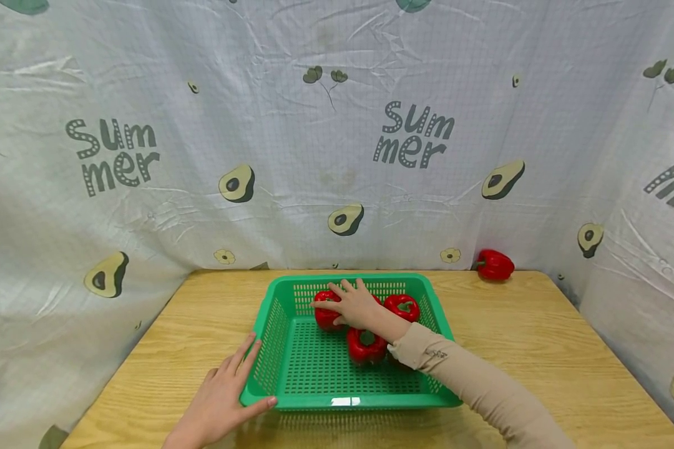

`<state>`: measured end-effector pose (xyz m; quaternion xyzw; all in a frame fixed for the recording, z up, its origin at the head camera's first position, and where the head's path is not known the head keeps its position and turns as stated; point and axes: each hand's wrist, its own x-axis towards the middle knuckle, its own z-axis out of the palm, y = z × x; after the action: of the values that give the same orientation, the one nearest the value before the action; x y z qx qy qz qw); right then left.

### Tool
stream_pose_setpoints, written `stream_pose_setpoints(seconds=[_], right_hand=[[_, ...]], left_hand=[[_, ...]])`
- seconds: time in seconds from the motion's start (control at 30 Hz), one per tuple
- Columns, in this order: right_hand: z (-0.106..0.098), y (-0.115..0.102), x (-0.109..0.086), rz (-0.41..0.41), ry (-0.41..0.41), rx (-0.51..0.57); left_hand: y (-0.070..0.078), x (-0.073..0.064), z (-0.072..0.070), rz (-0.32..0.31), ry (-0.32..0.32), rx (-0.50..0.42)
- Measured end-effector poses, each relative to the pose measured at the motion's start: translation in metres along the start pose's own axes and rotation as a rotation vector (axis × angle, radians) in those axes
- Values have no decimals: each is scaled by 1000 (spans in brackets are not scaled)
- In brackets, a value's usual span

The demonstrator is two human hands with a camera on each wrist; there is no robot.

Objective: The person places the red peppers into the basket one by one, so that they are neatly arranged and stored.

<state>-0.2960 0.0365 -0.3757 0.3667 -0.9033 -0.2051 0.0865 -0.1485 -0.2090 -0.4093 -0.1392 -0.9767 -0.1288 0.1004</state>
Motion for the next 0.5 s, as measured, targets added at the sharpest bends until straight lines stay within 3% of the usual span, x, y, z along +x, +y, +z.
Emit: stream_pose_setpoints(seconds=[0.23,0.5], right_hand=[[-4,5,-4,-7,2,61],[-10,19,-27,-22,21,187]], left_hand=[[-1,1,-1,1,0,3],[-1,1,0,5,15,0]])
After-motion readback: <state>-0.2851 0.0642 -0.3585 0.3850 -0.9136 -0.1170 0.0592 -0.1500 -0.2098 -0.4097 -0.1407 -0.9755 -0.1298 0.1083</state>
